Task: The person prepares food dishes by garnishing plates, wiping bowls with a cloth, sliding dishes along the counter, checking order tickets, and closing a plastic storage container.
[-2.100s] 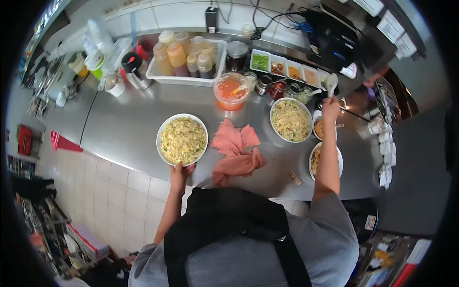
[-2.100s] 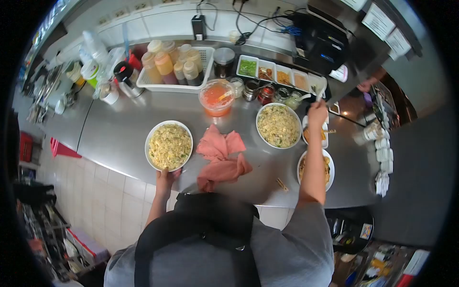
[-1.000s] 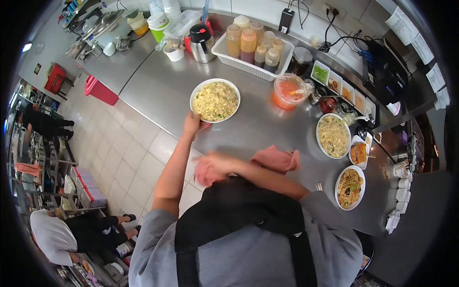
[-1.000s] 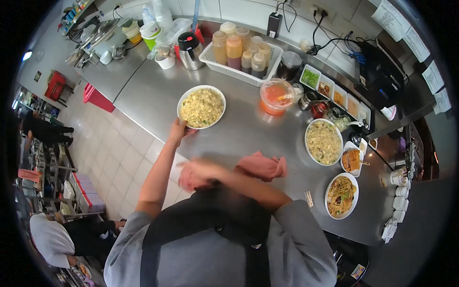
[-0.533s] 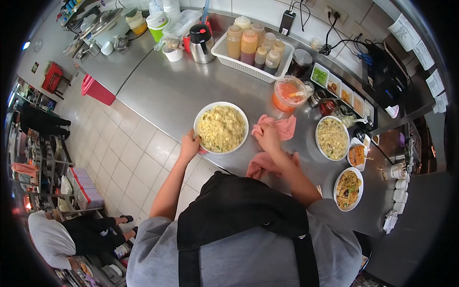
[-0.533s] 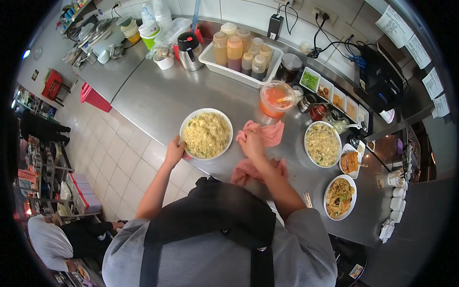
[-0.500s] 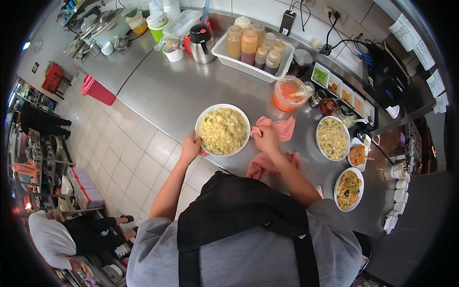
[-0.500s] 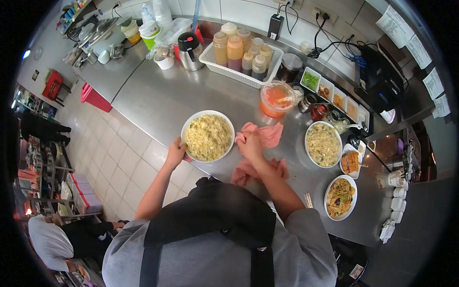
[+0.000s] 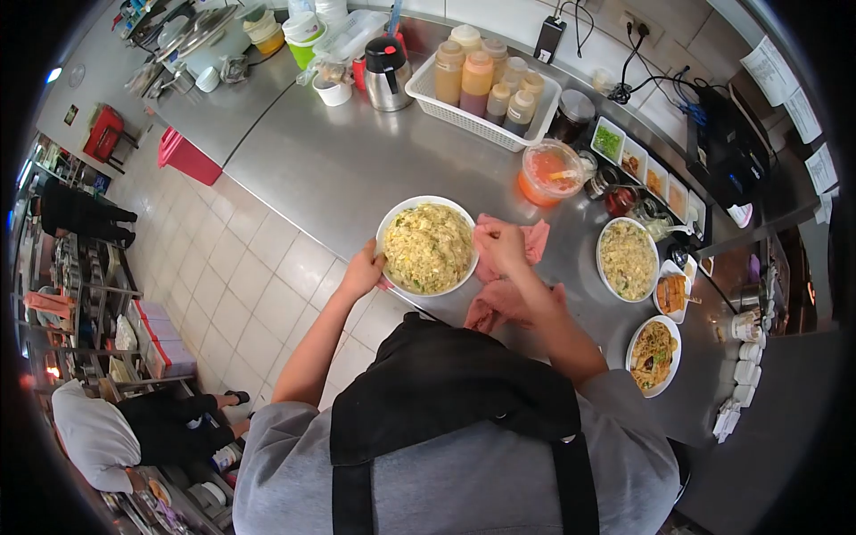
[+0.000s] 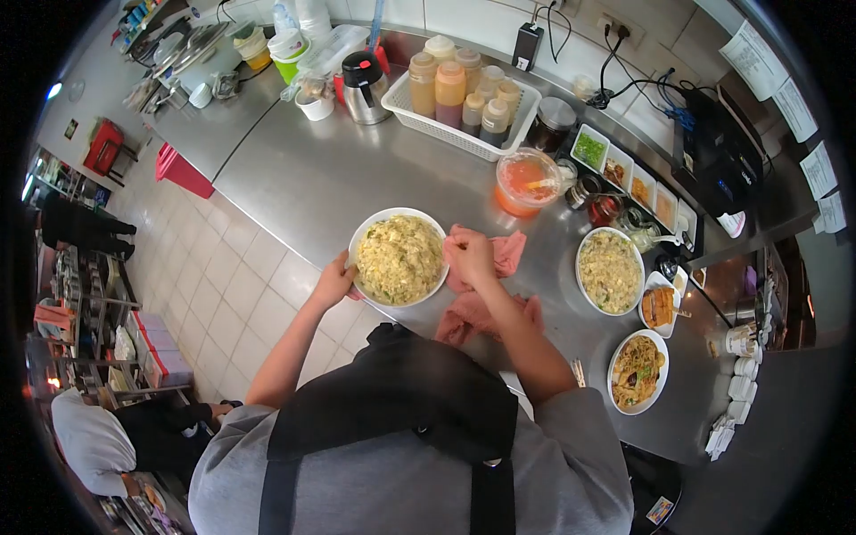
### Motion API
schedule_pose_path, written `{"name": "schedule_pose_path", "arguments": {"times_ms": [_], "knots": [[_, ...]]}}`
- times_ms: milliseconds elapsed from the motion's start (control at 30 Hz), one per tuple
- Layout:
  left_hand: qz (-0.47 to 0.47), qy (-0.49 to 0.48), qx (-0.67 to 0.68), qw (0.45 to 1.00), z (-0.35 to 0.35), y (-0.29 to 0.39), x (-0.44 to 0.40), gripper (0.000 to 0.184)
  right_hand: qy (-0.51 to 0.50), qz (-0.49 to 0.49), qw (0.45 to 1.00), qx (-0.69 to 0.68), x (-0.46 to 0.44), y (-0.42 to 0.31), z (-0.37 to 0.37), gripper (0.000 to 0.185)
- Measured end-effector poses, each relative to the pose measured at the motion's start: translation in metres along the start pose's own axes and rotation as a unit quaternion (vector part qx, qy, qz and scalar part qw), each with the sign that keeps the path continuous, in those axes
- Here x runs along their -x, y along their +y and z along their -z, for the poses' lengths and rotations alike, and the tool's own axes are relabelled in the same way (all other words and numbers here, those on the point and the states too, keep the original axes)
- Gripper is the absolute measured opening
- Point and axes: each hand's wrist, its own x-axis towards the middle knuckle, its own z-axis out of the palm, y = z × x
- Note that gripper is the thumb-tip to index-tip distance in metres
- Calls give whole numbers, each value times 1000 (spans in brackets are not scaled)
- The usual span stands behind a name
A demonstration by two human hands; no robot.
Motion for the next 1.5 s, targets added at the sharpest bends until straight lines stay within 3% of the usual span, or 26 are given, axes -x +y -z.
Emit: {"name": "schedule_pose_path", "arguments": {"times_ms": [167,233,267,400,600,700,800,867,900,967,1000,1100,1133,1200,1233,1300,1367,1433,1500], "knots": [[-36,-29,-152,987,14,8,-26,48,-64,8,998,1,-68,-9,-3,15],[-61,-38,-201,977,18,7,-46,48,-177,68,981,32,-95,-14,-5,17],[-88,-51,-250,963,19,7,-56,49,-179,70,981,32,-107,-18,-10,17],[-73,-94,-296,948,15,45,-79,54,-293,166,931,140,-146,-38,-62,13],[-93,-108,-352,925,14,48,-95,53,-382,153,893,183,-153,-87,-77,14],[-167,-83,-353,917,16,39,-92,43,-346,112,913,187,-153,-65,-56,13],[-93,-68,-310,944,16,37,-72,40,-309,96,927,191,-150,-22,-35,17],[-98,15,-269,958,13,27,-62,39,-261,100,947,157,-126,-16,-8,17],[-100,13,-268,958,9,13,-64,39,-215,107,963,121,-111,-14,4,17],[-212,170,-329,904,0,-23,-73,32,-195,89,976,50,-88,-7,20,18],[-212,169,-328,905,-4,-24,-68,32,-177,71,981,-23,-77,-5,26,18],[12,146,-32,989,-28,-5,-39,35,-143,-16,990,1,-55,-2,38,18],[63,134,89,985,-41,2,-26,37,-139,-16,990,2,-51,6,38,18],[67,102,266,956,-68,-4,-10,40,-73,-52,993,-75,-45,22,29,18],[67,102,265,956,-63,0,-6,40,-72,-51,993,-76,-43,23,29,18],[156,-97,245,952,-44,12,6,46,-30,-87,993,-77,-39,23,29,19],[54,3,17,998,-25,-15,-32,50,-36,-75,995,-63,-43,27,28,20],[-49,51,-103,992,-13,-3,-54,47,-43,-58,996,-49,-47,29,25,22],[-30,25,-101,994,-7,4,-74,45,-42,-70,995,-62,-47,30,24,24]]}}
